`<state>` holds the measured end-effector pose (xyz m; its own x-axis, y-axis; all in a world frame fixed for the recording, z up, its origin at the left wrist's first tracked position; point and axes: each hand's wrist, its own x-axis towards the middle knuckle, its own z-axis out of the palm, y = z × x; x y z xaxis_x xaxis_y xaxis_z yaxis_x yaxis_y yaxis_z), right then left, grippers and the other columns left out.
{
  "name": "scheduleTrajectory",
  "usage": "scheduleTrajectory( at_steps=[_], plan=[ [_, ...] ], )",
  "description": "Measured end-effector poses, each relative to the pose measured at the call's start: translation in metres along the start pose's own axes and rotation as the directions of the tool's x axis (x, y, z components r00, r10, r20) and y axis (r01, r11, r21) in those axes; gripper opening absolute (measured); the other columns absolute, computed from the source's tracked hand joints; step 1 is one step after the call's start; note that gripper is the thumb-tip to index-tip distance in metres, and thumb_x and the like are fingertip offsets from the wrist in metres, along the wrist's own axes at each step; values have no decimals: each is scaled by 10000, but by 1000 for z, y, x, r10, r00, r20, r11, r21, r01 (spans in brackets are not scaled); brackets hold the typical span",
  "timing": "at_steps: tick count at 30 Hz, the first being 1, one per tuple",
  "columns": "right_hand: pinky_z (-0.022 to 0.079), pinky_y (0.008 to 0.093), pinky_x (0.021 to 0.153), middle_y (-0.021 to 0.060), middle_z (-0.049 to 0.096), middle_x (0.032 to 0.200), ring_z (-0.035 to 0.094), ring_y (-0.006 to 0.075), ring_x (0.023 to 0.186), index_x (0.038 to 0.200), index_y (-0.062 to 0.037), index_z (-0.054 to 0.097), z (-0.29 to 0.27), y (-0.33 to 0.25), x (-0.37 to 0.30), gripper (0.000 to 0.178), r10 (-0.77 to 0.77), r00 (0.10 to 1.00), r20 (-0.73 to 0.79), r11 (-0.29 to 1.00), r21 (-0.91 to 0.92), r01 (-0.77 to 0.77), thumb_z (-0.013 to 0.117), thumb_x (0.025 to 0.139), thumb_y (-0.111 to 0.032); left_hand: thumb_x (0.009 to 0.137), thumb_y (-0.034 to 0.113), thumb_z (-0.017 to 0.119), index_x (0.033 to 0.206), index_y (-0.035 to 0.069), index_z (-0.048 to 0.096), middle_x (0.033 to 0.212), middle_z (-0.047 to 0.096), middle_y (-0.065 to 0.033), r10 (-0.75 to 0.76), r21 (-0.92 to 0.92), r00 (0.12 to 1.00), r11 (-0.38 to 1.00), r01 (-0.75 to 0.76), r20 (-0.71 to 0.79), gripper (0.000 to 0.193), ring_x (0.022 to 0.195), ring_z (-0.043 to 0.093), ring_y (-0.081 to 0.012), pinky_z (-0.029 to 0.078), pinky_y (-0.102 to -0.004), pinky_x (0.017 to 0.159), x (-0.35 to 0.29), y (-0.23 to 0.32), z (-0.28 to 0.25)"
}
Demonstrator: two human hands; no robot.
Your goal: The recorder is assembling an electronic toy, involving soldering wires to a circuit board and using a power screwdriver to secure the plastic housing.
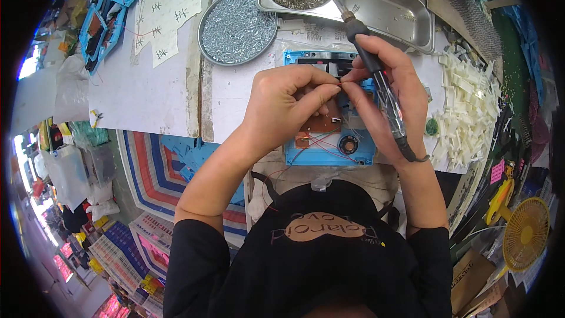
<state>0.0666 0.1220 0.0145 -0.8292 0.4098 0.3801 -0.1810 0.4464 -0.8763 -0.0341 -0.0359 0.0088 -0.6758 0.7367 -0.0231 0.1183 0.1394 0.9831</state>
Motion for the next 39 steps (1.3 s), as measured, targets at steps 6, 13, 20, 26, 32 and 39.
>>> scheduleTrajectory(
  at_steps=[6,13,20,26,32,39],
  plan=[
    [553,300,734,104,656,983,690,192,810,1294,-74,630,4,4,-3,580,21,999,-43,1000,14,-20,755,760,116,891,60,759,944,-17,749,809,730,-87,-30,62,998,998,34,-59,95,629,663,-89,526,-243,567,-3,3,-2],
    [540,303,737,117,672,996,667,233,829,1241,-48,657,-8,-2,-4,532,-125,992,-9,980,-160,122,806,741,60,786,43,756,807,-3,689,975,604,-117,257,317,963,923,-217,-87,84,710,616,-219,522,-331,622,3,1,5],
    [396,304,630,64,585,801,497,165,689,1115,7,634,-65,-8,-17,351,-228,973,32,971,-62,229,791,803,24,777,42,731,795,-13,665,951,566,-113,185,384,981,911,-152,-50,87,751,608,-230,517,-331,628,2,4,5],
    [428,377,656,83,572,737,508,246,643,1049,-20,633,-75,-13,-29,321,-226,953,204,963,-100,250,777,762,-1,819,9,713,829,-41,655,971,531,-74,202,437,979,882,-176,-13,78,727,583,-112,492,-241,609,3,1,3],
    [470,389,678,62,588,681,540,237,577,1005,-45,643,-68,-12,-27,309,-273,929,252,945,-113,308,787,734,-9,821,-2,704,823,-42,642,971,529,-73,203,437,979,882,-177,-13,73,725,583,-109,489,-241,606,3,2,2],
    [472,380,677,50,575,673,529,235,567,996,-56,646,-64,-10,-24,315,-279,926,253,937,-140,320,799,724,-10,821,-11,699,829,-43,640,971,530,-69,207,423,978,888,-179,-21,68,712,575,-98,480,-237,598,3,0,2]
  ],
)
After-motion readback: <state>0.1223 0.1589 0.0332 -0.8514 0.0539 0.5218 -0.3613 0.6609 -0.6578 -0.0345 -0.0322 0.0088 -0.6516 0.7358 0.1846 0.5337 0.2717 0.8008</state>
